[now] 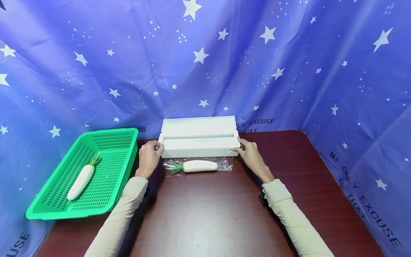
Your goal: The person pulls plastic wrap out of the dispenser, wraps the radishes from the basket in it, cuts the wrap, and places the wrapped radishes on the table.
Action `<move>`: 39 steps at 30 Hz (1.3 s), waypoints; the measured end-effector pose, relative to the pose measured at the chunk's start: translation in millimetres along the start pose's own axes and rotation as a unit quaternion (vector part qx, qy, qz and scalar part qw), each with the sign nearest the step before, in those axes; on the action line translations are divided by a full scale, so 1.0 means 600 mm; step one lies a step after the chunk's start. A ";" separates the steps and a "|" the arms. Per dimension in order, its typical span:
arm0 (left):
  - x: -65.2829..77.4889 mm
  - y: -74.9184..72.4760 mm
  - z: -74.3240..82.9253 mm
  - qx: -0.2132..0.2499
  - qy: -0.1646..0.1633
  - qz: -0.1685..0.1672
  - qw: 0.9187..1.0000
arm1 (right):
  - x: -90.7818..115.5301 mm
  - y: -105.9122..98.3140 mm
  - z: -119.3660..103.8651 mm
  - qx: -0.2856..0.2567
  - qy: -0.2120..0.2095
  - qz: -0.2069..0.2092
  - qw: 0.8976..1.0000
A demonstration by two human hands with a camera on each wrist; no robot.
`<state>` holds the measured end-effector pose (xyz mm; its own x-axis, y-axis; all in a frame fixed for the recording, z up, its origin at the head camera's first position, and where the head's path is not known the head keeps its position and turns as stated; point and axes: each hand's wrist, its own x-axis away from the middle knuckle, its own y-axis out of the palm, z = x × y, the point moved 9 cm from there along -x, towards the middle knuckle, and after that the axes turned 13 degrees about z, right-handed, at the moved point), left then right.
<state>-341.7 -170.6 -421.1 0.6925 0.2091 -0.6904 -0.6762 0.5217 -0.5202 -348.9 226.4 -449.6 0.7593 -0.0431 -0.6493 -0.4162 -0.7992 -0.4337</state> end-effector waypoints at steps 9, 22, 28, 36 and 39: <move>-0.004 0.007 0.004 -0.033 -0.016 -0.030 0.999 | -0.002 0.002 0.001 0.017 0.001 -0.019 1.000; 0.073 0.007 0.145 0.039 0.247 0.005 0.968 | 0.010 0.013 -0.036 0.106 0.011 -0.078 0.991; 0.142 0.052 0.199 0.066 0.318 -0.115 0.939 | 0.007 -0.003 -0.076 0.115 -0.019 -0.029 0.993; 0.163 0.072 0.195 0.041 0.317 -0.156 0.935 | -0.017 -0.009 -0.071 0.061 0.050 -0.092 0.993; 0.166 0.079 0.191 0.034 0.308 -0.174 0.935 | -0.022 -0.015 -0.059 0.033 0.091 -0.114 0.989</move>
<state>-275.8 -30.4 -456.8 0.5774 -0.4876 -0.6549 -0.4047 0.5257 -0.7482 -337.7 212.7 -414.9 0.9119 0.0213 -0.4099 -0.2514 -0.7605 -0.5987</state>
